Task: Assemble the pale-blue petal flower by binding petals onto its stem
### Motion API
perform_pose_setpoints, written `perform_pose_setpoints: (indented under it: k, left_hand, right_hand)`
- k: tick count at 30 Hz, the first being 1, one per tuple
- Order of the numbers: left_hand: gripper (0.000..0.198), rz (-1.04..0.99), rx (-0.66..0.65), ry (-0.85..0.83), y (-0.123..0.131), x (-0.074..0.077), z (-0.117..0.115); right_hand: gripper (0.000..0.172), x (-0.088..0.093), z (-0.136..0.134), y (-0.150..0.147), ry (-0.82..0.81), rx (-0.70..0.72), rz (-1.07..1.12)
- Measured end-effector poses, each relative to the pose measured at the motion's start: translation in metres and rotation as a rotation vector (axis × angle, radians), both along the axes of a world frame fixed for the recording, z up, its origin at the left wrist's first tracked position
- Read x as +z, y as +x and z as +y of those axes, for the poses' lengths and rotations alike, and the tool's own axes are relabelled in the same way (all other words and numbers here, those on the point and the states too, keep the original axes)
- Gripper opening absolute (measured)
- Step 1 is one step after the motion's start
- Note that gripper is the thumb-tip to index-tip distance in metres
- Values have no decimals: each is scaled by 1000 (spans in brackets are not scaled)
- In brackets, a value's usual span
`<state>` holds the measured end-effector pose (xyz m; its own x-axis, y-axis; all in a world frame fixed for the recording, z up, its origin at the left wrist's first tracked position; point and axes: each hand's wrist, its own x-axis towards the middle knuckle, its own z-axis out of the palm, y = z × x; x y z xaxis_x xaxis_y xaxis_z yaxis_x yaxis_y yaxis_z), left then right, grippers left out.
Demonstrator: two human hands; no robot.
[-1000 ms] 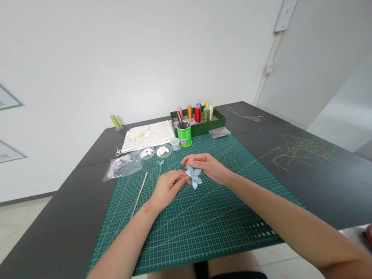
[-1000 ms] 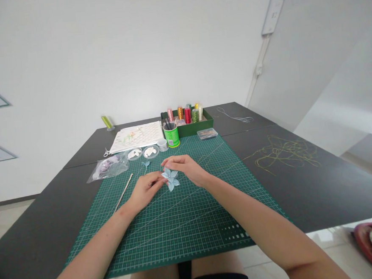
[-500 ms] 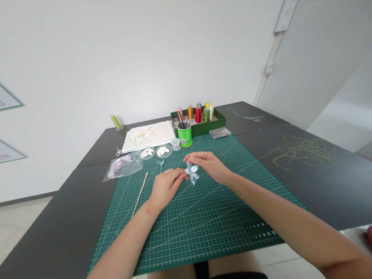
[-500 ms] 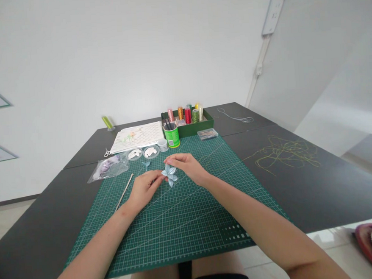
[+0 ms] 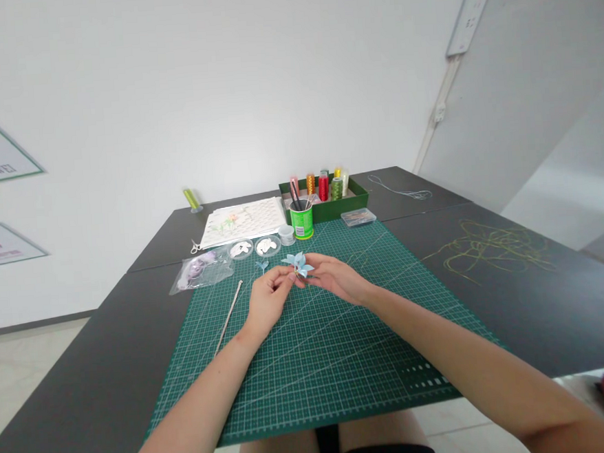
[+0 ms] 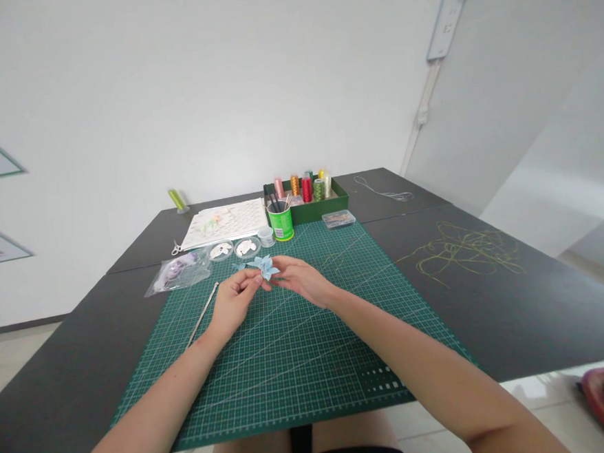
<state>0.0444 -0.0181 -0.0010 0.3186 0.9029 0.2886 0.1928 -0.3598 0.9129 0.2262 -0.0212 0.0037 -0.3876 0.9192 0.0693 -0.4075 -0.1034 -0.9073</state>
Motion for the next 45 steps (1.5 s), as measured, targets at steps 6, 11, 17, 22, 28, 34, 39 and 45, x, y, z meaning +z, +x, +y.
perform_pose_setpoints:
  k: [6, 11, 17, 22, 28, 34, 39, 45]
  left_hand:
    - [27, -53, 82, -54, 1, 0, -1]
    - [28, 37, 222, -34, -2, 3, 1]
    - [26, 191, 246, -19, -4, 0, 5]
    - [21, 352, 132, -29, -3, -2, 2]
    - [20, 525, -174, 41, 5, 6, -16]
    - [20, 524, -234, 152, 7, 13, -25]
    - [19, 504, -175, 223, 3, 19, -21]
    - [18, 498, 0, 257, -3, 23, -15]
  right_hand:
    - [23, -8, -9, -14, 65, 0, -248]
    - [25, -8, -15, -15, 378, -257, -644]
    - [25, -1, -26, -10, 670, -311, -969]
    - [27, 13, -28, -1, 694, -251, -788]
    - [31, 18, -9, 16, 507, -171, -638]
    - [31, -4, 15, 25, 376, -151, -628]
    - [35, -18, 26, 28, 303, -132, -638]
    - [44, -19, 26, 30, 287, -48, -712]
